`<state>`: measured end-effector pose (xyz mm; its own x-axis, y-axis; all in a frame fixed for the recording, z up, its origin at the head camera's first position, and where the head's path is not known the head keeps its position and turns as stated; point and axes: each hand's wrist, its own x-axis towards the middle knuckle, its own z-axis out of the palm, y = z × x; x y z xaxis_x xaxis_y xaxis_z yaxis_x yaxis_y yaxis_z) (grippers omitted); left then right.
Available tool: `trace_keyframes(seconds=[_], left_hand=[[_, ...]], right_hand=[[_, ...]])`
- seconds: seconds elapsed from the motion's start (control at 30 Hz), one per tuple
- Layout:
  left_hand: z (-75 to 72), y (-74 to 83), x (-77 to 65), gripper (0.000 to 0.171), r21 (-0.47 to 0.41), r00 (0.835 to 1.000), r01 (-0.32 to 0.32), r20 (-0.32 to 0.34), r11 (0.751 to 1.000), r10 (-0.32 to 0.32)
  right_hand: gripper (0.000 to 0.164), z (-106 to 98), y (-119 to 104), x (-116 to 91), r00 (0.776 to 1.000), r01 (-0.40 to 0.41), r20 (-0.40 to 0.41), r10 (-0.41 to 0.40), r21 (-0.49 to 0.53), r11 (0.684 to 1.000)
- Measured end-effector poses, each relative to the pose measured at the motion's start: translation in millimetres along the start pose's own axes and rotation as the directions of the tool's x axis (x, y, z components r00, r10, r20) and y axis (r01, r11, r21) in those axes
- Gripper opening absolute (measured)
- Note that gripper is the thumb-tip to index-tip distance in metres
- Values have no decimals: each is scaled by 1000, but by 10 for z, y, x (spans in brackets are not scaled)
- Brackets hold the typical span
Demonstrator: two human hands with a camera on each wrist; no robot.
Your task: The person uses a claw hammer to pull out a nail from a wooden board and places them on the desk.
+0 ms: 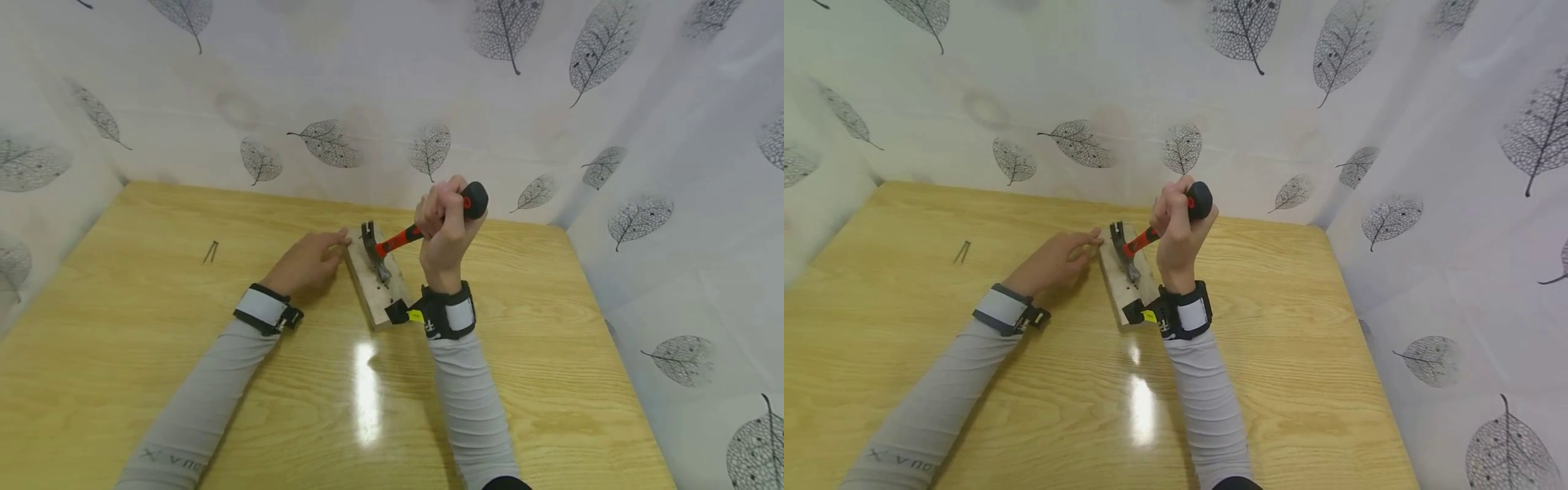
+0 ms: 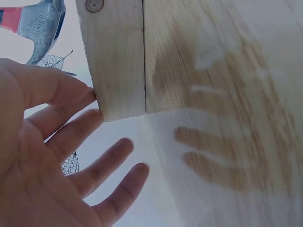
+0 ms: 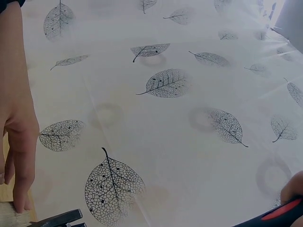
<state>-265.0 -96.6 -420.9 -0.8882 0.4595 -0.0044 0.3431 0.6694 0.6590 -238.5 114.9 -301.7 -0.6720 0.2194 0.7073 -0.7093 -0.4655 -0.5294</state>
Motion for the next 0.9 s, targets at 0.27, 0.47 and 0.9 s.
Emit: trace_keyframes(seconds=[0.27,0.47,0.9], left_hand=[[27,58,60,48,-35,983,-141,-120,989,136],[46,152,62,47,-73,959,-269,-112,960,260],[100,202,90,14,-90,965,-246,-117,965,235]], right_hand=[[28,-10,-9,12,1000,-18,-13,18,-18,1000],[29,2,-104,42,998,-60,16,61,-56,997],[30,32,-264,69,993,-111,45,112,-17,994]])
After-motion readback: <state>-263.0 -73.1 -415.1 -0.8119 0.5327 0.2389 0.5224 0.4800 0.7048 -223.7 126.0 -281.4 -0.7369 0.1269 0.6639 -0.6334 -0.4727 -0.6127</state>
